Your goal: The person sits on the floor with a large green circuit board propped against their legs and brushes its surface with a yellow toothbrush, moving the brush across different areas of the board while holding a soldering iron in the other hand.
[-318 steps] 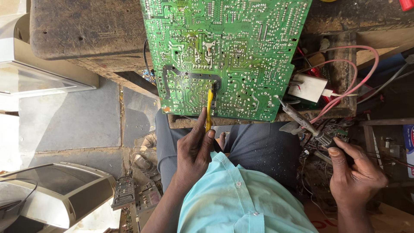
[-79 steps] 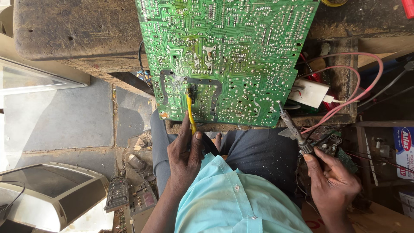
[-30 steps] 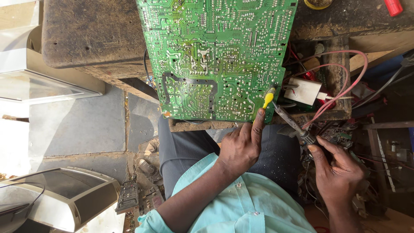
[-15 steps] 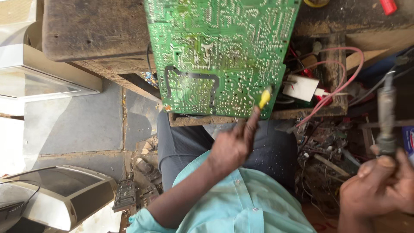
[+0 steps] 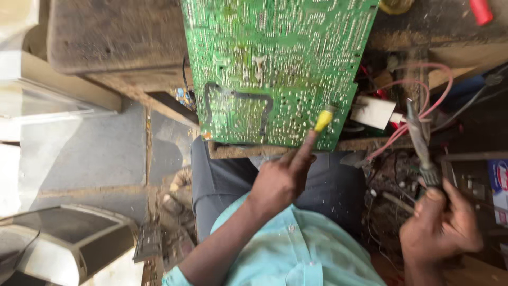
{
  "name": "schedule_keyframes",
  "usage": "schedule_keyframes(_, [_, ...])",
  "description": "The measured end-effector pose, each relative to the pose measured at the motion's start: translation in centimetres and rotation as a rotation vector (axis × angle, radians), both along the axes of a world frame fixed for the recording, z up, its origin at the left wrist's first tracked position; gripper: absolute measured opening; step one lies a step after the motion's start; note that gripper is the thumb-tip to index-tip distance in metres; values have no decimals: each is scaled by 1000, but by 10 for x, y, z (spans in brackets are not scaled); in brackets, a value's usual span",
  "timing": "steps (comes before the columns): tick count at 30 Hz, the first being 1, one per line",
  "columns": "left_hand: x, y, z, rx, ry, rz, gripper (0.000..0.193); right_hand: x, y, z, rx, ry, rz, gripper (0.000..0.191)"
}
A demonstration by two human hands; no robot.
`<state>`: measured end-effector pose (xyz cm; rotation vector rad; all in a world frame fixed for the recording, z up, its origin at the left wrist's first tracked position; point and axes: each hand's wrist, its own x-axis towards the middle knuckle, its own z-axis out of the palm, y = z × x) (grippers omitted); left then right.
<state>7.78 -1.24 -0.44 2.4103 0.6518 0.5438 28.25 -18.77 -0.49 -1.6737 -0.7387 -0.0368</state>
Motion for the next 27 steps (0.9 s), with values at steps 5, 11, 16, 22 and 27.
schedule_keyframes(5, [-18, -6, 0, -150, 71, -345, 74, 5, -14, -20, -105, 13, 51, 14])
schedule_keyframes(11, [-56, 0, -9, -422, -323, 317, 58, 14, -25, -26, -189, 67, 110, 17])
schedule_keyframes(16, [-69, 3, -20, -358, -486, 678, 57, 18, -24, -26, -191, 48, 181, 17])
schedule_keyframes(22, [-81, 10, -20, -429, -629, 688, 58, 23, -23, -28, -201, -13, 216, 17])
schedule_keyframes(27, [-84, 14, -22, -431, -657, 725, 59, 21, -21, -26, -231, 23, 176, 18])
